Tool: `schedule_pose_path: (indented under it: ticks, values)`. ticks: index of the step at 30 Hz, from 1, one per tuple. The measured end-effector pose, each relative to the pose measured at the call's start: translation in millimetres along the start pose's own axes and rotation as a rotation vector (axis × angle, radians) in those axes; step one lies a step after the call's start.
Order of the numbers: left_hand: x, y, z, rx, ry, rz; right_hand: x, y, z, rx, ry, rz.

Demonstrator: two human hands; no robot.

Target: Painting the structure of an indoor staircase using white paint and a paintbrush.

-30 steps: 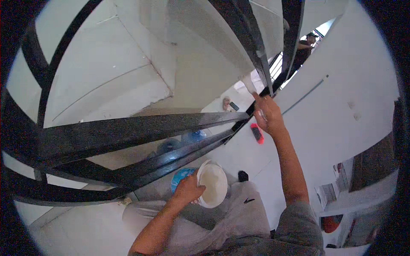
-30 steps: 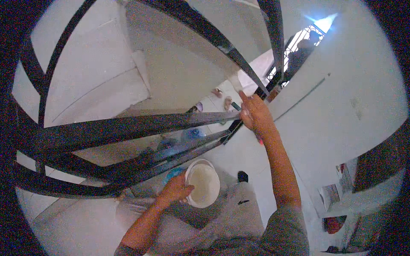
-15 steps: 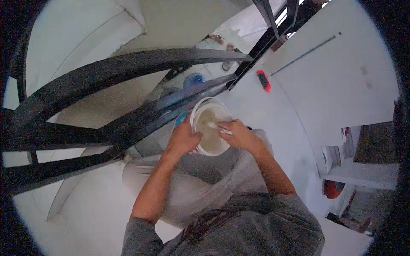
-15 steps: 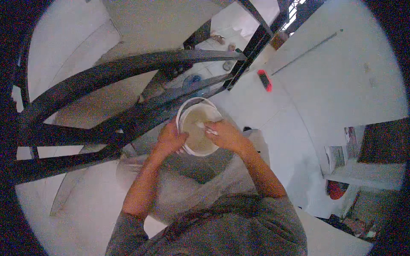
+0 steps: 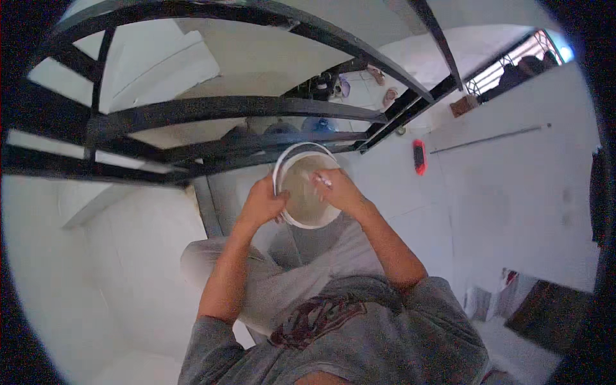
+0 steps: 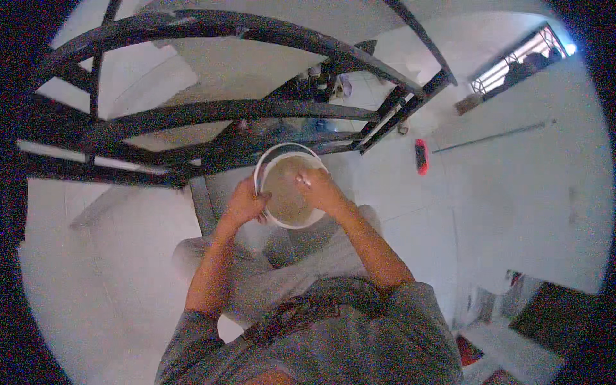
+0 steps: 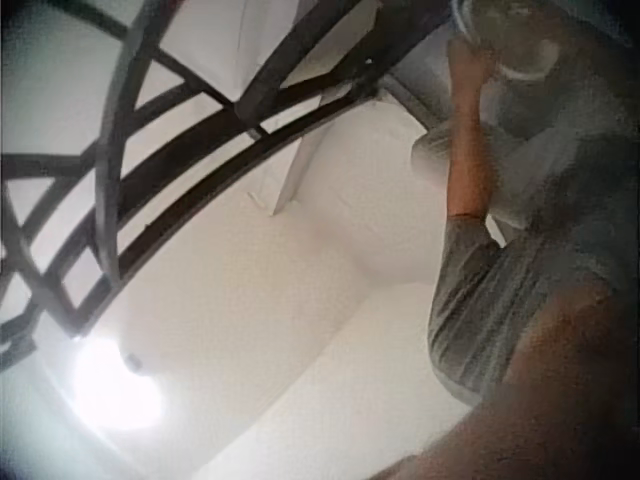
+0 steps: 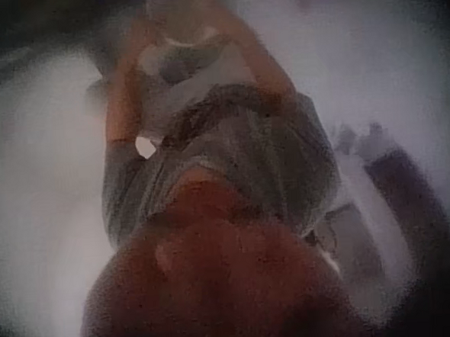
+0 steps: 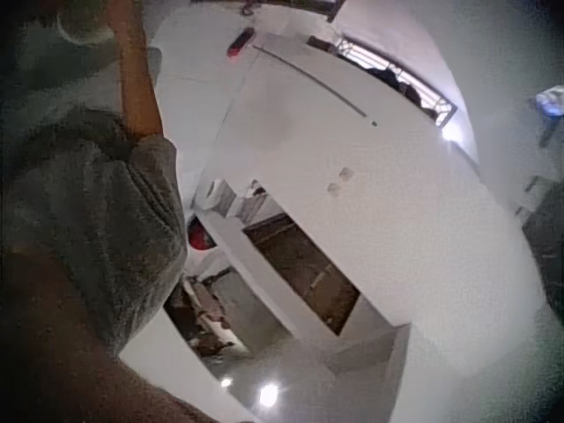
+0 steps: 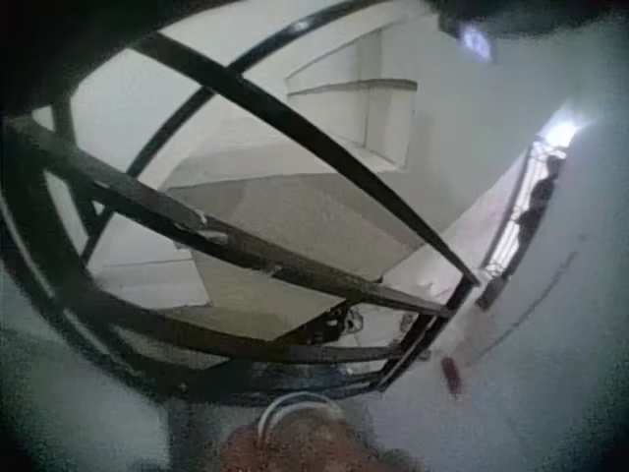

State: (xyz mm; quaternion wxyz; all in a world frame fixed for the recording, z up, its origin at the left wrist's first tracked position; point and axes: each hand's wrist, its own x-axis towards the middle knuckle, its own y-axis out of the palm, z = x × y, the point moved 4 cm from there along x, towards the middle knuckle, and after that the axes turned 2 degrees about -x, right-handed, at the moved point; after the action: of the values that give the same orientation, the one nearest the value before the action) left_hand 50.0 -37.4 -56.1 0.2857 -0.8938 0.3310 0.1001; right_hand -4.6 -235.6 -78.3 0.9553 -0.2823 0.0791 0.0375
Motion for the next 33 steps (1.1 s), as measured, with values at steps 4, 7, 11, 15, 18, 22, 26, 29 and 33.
schedule_pose_path:
  ticks: [4, 7, 11, 15, 18, 22, 26, 29, 33]
  values:
    - [-29, -1, -31, -0.174, 0.086, -0.144, -2, -20, 17, -0.257, -0.081, 0.036]
    - [-53, -3, -42, -0.257, 0.103, -0.215, -4, -10, 54, -0.457, -0.047, 0.073]
    - [-65, 10, -37, -0.42, 0.053, -0.309, -6, 25, 33, -0.481, -0.272, 0.256]
    - [-88, 21, -40, -0.627, -0.144, -0.307, -13, 29, 36, -0.486, -0.163, 0.686]
    - [-108, 22, -49, -0.571, -0.101, -0.379, -9, 14, 64, -0.514, -0.179, 0.652]
    - [-108, 35, -51, -0.431, -0.052, -0.472, -2, 13, 50, -0.441, -0.308, 0.338]
    - [-107, 41, -57, -0.354, -0.009, -0.424, -20, 27, 31, -0.204, -0.413, 0.498]
    - [-112, 47, -49, -0.302, -0.077, -0.371, -42, 32, 20, -0.654, -0.284, 0.929]
    - [-116, 51, -42, -0.324, -0.089, -0.381, -40, 6, 46, -0.73, -0.369, 0.908]
